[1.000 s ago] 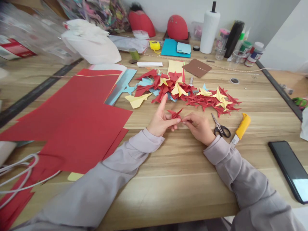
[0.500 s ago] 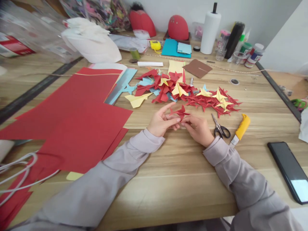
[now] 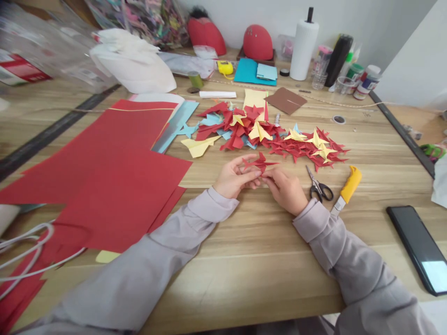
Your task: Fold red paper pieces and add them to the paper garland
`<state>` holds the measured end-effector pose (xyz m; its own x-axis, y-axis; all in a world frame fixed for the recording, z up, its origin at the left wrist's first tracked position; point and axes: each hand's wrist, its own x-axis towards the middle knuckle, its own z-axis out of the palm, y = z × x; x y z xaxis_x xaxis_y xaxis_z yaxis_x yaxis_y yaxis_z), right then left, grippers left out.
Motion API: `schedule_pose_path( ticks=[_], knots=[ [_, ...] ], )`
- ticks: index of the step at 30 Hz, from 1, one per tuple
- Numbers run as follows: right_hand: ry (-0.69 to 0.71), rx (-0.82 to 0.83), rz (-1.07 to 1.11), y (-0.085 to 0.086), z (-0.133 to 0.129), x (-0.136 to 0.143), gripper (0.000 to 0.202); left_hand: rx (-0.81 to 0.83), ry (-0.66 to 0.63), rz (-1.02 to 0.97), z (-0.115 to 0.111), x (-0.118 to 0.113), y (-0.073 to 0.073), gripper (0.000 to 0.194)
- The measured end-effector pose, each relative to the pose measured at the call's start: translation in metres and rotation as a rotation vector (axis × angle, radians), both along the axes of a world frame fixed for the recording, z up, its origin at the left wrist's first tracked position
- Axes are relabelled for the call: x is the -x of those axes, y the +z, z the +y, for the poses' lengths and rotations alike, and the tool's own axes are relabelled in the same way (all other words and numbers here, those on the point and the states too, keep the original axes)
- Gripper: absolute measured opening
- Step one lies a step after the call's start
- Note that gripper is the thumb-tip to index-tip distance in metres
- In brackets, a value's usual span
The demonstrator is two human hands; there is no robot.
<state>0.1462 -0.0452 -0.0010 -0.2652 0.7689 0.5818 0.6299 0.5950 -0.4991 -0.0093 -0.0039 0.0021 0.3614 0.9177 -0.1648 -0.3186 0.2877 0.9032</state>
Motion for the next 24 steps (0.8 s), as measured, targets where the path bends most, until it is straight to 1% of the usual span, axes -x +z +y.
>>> schedule_pose_path(
  ticks=[4, 12, 20, 24],
  knots=[
    [0.007, -0.029, -0.027, 0.0002, -0.0001, 0.0004, 0.011, 0.016, 0.007, 0.002, 0.0000, -0.0004, 0.0009, 0.067],
    [0.020, -0.025, -0.025, 0.0005, 0.0007, 0.0007, 0.013, 0.011, -0.015, -0.004, -0.0009, -0.0007, 0.0022, 0.066],
    [-0.009, 0.109, 0.041, 0.0033, 0.0001, 0.0024, 0.012, 0.019, 0.000, -0.006, -0.0010, -0.0003, 0.0023, 0.068],
    [-0.020, 0.255, 0.186, 0.0034, -0.0013, 0.0055, 0.010, 0.019, 0.012, -0.012, -0.0011, 0.0000, 0.0029, 0.065]
  ],
)
